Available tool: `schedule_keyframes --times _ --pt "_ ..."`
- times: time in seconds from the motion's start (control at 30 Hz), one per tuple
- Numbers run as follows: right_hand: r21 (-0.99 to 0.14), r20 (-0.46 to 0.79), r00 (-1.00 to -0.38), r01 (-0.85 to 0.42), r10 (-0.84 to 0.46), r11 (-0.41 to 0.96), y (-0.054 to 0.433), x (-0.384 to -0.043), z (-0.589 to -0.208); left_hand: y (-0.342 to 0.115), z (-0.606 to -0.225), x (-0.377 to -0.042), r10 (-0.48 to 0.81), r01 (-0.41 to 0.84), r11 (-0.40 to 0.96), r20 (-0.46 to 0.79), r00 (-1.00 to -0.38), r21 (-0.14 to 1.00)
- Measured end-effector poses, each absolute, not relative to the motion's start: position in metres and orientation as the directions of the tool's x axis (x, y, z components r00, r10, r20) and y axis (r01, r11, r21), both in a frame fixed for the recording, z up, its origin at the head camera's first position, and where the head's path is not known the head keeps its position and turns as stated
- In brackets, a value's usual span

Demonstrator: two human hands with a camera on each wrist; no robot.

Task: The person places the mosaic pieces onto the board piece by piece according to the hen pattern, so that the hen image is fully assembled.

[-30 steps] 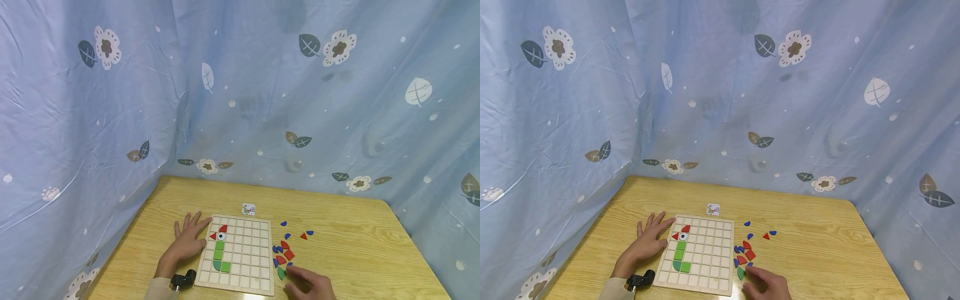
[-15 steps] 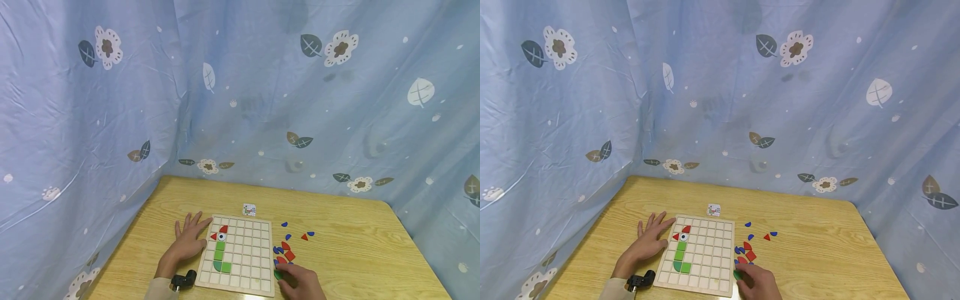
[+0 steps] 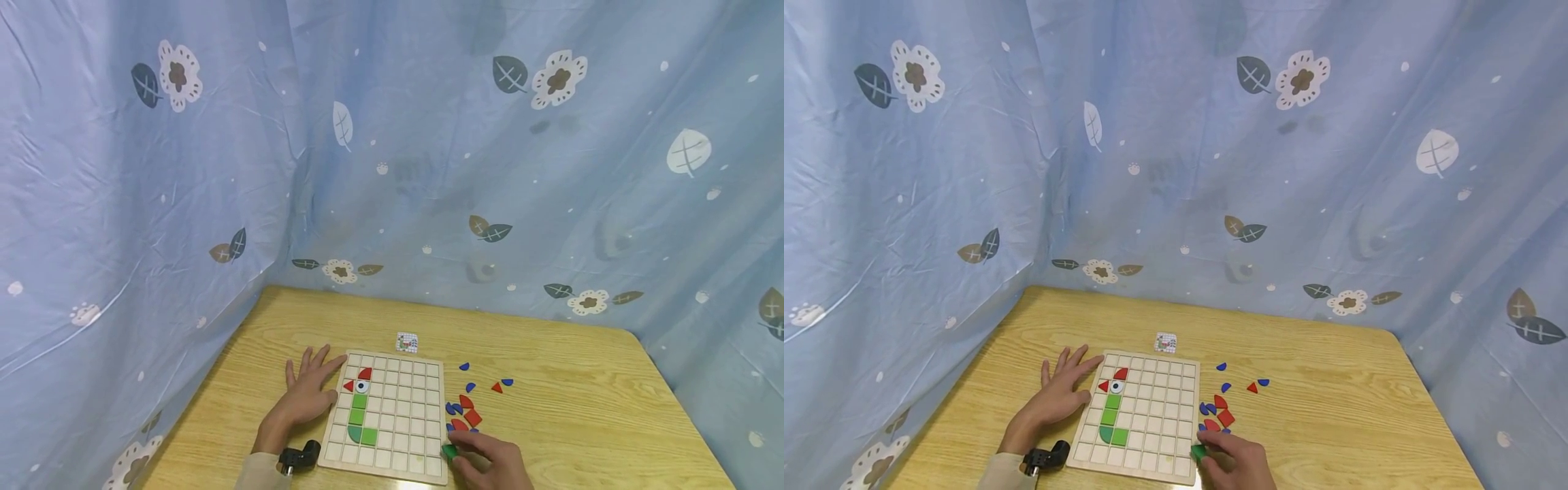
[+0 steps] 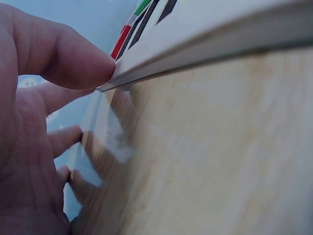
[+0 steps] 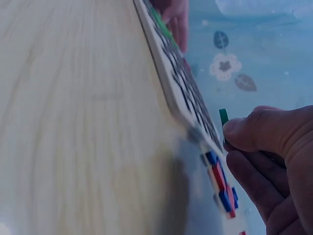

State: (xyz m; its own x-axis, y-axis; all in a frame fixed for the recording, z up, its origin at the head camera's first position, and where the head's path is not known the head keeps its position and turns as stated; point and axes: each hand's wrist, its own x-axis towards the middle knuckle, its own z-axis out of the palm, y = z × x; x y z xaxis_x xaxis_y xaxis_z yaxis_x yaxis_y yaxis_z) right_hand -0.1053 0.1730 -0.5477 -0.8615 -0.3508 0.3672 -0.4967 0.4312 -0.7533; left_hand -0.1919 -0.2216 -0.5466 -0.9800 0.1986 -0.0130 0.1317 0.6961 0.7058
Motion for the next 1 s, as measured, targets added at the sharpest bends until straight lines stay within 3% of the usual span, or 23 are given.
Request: schedule_keyframes --times 0.37,0.67,1.0 --pt "-0.68 0.475 -0.74 -0.652 -0.477 0.334 0.139 -0.117 -0.548 -0.221 -0.547 -0.191 0.194 0.128 0.701 -0.015 -0.981 0.702" --pt "-0.735 0.356 -0.754 -0.591 -0.552 0.334 0.104 -0.124 -0.547 -0.222 -0.545 -0.193 0.196 0.132 0.698 -0.011 -0.98 0.704" --pt "-0.633 0.338 -0.701 -0.663 -0.628 0.4 0.079 -0.138 -0.542 -0.222 -0.545 -0.192 0.197 0.137 0.696 -0.004 -0.98 0.705"
